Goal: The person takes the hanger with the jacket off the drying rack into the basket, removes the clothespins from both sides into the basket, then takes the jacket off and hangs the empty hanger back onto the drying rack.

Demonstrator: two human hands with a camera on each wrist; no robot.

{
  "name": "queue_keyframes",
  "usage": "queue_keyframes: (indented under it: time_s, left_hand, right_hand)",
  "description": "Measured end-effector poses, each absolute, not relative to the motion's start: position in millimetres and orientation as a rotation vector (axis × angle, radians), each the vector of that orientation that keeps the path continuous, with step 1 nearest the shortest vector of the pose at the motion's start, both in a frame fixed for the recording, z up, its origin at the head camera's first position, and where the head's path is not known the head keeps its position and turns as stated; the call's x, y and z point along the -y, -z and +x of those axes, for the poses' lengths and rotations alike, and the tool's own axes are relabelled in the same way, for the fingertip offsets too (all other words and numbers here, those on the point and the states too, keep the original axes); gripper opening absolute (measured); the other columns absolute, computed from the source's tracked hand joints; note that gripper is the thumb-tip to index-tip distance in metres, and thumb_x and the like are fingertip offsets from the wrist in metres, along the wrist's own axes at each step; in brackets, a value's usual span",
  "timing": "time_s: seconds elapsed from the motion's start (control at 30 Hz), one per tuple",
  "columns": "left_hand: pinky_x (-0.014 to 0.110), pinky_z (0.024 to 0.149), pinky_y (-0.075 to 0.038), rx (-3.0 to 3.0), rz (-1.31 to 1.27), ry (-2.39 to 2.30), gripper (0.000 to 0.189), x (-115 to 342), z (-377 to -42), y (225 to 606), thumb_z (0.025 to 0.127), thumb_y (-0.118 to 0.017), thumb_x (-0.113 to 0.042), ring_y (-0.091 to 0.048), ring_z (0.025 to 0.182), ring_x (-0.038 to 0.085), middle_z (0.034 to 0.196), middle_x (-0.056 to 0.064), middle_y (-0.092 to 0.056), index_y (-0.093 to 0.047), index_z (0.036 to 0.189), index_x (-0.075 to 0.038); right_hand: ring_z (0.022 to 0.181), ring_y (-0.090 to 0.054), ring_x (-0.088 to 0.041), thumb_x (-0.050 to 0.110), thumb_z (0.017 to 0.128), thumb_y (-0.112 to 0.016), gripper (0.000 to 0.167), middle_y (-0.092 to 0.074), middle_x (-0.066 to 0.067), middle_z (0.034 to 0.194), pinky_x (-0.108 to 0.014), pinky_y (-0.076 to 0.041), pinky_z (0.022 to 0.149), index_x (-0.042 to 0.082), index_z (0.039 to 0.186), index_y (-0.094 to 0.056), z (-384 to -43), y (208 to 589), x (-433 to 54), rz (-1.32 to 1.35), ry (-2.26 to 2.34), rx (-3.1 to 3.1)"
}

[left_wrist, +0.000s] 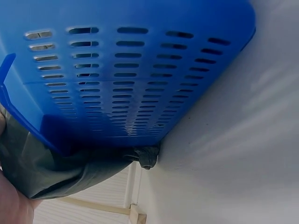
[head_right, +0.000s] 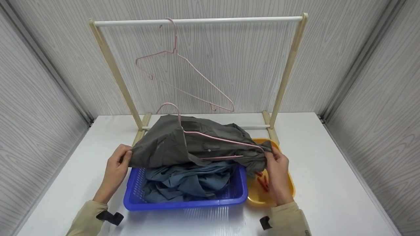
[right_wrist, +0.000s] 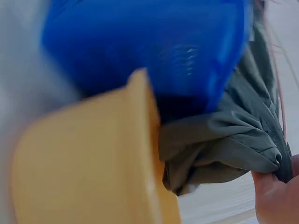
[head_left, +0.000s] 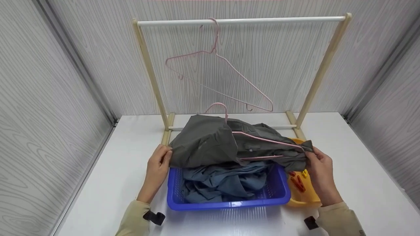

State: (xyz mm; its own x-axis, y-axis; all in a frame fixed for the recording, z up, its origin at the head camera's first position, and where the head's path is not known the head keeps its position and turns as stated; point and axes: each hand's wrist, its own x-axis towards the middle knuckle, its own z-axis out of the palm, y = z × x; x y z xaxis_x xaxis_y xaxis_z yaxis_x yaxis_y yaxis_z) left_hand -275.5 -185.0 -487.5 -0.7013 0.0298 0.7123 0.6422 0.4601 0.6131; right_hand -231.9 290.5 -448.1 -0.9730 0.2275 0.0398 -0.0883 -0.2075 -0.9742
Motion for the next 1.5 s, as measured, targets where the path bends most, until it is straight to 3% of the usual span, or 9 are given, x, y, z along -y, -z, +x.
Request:
queue_keyframes:
  time_s: [0.2, 0.37, 0.7, 0.87, 0.93, 1.0, 1.1, 1.3, 1.5]
  left_hand:
    - [0.024, 0.063, -0.037, 2.102, -0.577, 1.288, 0.013, 191.7, -279.6, 495.7, 0.097, -0.058, 0.001, -0.045, 0.07, 0.011, 0.081, -0.001, -0.053, -0.066, 0.095, -0.008]
    - [0.023, 0.062, -0.037, 2.117, -0.549, 1.352, 0.015, 194.1, -278.5, 490.7, 0.096, -0.058, 0.005, -0.046, 0.069, 0.01, 0.079, 0.001, -0.056, -0.067, 0.094, -0.007]
    - [0.023, 0.062, -0.037, 2.114, -0.457, 1.5, 0.013, 179.6, -259.1, 455.8, 0.099, -0.054, 0.002, -0.045, 0.068, 0.011, 0.076, 0.011, -0.054, -0.065, 0.092, 0.002]
    - [0.023, 0.061, -0.036, 2.101, -0.436, 1.497, 0.013, 176.1, -260.2, 457.1, 0.099, -0.053, 0.004, -0.044, 0.066, 0.011, 0.074, 0.011, -0.051, -0.063, 0.091, 0.003]
    - [0.023, 0.061, -0.036, 2.099, -0.427, 1.478, 0.013, 175.4, -265.6, 464.1, 0.099, -0.053, 0.003, -0.043, 0.066, 0.011, 0.074, 0.012, -0.051, -0.064, 0.091, 0.003]
    - [0.023, 0.061, -0.035, 2.098, -0.412, 1.461, 0.014, 174.6, -271.9, 472.2, 0.099, -0.054, 0.002, -0.043, 0.067, 0.012, 0.074, 0.011, -0.05, -0.064, 0.09, 0.001]
    - [0.024, 0.061, -0.034, 2.107, -0.376, 1.448, 0.013, 173.4, -279.4, 483.6, 0.1, -0.055, -0.002, -0.043, 0.067, 0.013, 0.074, 0.008, -0.051, -0.066, 0.092, -0.003]
    - [0.026, 0.062, -0.034, 2.153, -0.356, 1.41, 0.014, 170.3, -282.1, 486.9, 0.101, -0.056, -0.014, -0.043, 0.067, 0.013, 0.073, -0.001, -0.048, -0.066, 0.093, -0.009]
    - [0.029, 0.063, -0.037, 2.178, -0.373, 1.366, 0.014, 166.1, -281.3, 485.5, 0.102, -0.057, -0.018, -0.045, 0.067, 0.014, 0.074, -0.004, -0.05, -0.068, 0.098, -0.011]
  right_hand:
    - [0.098, -0.068, -0.015, 0.002, 0.102, -0.05, 0.03, -0.069, -0.008, 0.11, -0.026, -0.053, 0.084, 0.002, 0.132, -0.053, -234.1, 449.4, -293.7, -0.186, -2.806, 1.33]
    - [0.072, -0.063, -0.01, 0.02, 0.098, -0.063, 0.024, -0.068, 0.001, 0.099, -0.022, -0.053, 0.06, 0.014, 0.12, -0.072, -237.1, 458.7, -282.2, -0.228, -2.309, 1.847]
    - [0.084, -0.062, -0.007, 0.01, 0.101, -0.056, 0.031, -0.065, -0.009, 0.121, -0.017, -0.052, 0.073, 0.006, 0.13, -0.064, -229.1, 460.5, -256.8, -0.003, -1.772, 2.235]
    - [0.062, -0.045, -0.009, -0.001, 0.099, -0.055, 0.037, -0.062, -0.006, 0.083, -0.018, -0.038, 0.056, 0.016, 0.129, -0.067, -216.2, 458.4, -237.9, 0.248, -1.567, 2.375]
    - [0.066, -0.052, -0.007, -0.002, 0.097, -0.057, 0.042, -0.064, -0.001, 0.084, -0.014, -0.041, 0.062, 0.022, 0.129, -0.067, -210.6, 458.3, -229.2, 0.345, -1.436, 2.445]
    - [0.091, -0.063, -0.005, -0.003, 0.096, -0.059, 0.045, -0.07, 0.004, 0.11, -0.013, -0.045, 0.082, 0.025, 0.131, -0.065, -206.2, 460.1, -221.3, 0.465, -1.306, 2.496]
    - [0.128, -0.049, -0.008, 0.001, 0.096, -0.062, 0.048, -0.056, 0.011, 0.138, -0.029, -0.037, 0.105, 0.028, 0.136, -0.061, -201.3, 465.5, -212.1, 0.646, -1.143, 2.579]
    - [0.137, -0.04, -0.018, 0.029, 0.104, -0.05, 0.037, -0.048, 0.003, 0.147, -0.051, -0.028, 0.112, 0.023, 0.14, -0.057, -195.2, 476.1, -199.4, 0.939, -0.732, 2.805]
    - [0.138, -0.039, -0.023, 0.047, 0.107, -0.026, 0.055, -0.05, -0.003, 0.145, -0.058, -0.023, 0.111, 0.016, 0.138, -0.059, -193.0, 476.5, -191.2, 1.021, -0.537, 2.982]
